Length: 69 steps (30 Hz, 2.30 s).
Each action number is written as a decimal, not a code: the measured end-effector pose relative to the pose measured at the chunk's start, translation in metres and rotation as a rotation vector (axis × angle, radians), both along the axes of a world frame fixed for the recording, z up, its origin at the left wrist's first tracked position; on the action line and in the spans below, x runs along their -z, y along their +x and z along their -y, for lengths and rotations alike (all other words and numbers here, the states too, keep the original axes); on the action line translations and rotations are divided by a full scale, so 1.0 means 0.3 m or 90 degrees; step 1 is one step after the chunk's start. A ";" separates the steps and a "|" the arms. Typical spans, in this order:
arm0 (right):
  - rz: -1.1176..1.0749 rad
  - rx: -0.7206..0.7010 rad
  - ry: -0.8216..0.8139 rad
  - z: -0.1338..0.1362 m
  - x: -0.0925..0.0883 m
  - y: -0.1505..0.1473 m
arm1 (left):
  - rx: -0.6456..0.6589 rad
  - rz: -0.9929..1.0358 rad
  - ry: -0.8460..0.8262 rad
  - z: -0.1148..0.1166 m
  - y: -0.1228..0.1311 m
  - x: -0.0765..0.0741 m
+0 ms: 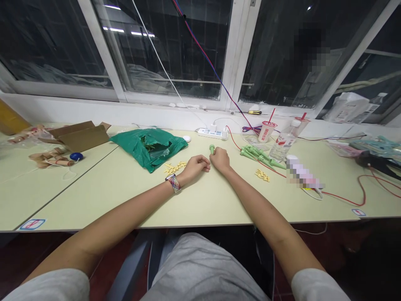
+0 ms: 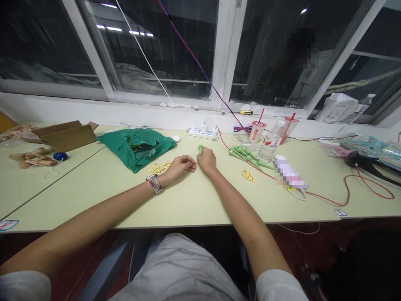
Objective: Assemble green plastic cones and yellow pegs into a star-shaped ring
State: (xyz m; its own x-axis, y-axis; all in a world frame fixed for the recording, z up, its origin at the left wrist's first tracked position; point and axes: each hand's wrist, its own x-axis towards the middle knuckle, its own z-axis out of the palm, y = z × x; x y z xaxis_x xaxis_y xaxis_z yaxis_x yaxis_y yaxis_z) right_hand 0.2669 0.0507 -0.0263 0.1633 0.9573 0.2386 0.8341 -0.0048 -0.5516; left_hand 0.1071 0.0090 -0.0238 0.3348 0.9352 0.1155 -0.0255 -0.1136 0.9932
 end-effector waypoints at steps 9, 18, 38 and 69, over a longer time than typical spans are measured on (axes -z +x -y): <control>-0.032 0.033 0.010 0.001 -0.003 -0.008 | 0.002 -0.003 0.001 0.000 0.000 -0.004; -0.042 0.034 0.015 -0.001 0.001 -0.012 | 0.003 -0.008 -0.002 -0.001 -0.004 -0.004; 0.249 0.207 -0.073 0.069 -0.074 0.334 | -0.005 -0.014 0.004 0.009 -0.005 -0.005; -0.079 -0.336 0.242 0.194 -0.010 -0.057 | -0.218 0.274 0.013 -0.090 -0.102 -0.103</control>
State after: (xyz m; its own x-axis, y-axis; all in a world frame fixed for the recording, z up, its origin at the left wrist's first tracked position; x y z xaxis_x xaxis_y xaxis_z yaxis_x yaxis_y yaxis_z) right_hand 0.2498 -0.0076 -0.0233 -0.2565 0.7697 0.5846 0.6021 0.6004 -0.5263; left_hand 0.0766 0.0360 0.0071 -0.0694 0.9784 0.1947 -0.3872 -0.2063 0.8986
